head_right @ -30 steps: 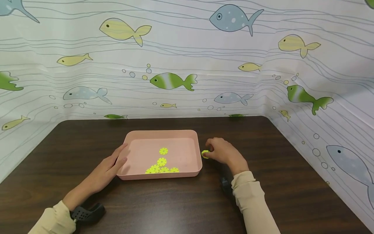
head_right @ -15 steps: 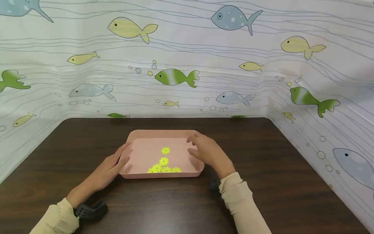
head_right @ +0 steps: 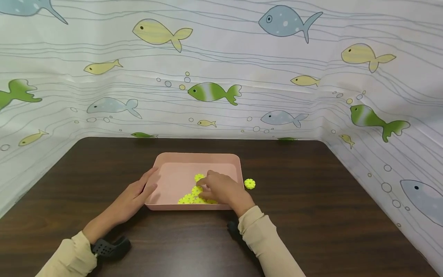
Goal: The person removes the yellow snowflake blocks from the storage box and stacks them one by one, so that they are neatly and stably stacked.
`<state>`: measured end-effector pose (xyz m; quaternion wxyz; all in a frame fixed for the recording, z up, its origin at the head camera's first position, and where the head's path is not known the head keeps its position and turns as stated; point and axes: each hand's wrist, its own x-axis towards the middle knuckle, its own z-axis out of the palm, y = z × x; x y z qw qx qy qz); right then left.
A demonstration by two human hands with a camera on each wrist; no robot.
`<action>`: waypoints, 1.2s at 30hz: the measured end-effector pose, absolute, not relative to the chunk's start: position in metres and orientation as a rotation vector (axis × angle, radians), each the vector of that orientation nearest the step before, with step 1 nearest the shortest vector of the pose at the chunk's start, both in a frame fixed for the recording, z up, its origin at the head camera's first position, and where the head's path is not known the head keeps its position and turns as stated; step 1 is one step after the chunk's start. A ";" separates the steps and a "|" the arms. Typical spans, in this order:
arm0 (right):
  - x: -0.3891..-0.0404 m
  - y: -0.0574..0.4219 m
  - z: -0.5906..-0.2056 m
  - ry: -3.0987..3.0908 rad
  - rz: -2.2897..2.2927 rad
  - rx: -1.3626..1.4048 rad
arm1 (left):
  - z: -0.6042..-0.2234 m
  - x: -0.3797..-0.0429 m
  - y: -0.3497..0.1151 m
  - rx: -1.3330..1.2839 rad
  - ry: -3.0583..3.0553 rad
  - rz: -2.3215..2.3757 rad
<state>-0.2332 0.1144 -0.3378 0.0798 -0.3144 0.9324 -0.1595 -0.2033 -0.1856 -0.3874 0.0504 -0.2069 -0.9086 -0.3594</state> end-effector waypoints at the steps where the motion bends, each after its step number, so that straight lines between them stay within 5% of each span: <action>1: -0.233 0.114 -0.338 2.788 -0.473 -0.936 | -0.387 -0.203 -0.186 -0.628 -2.765 -1.096; 36: -0.232 0.114 -0.341 2.738 -0.473 -0.987 | -0.386 -0.203 -0.185 -0.626 -2.763 -1.077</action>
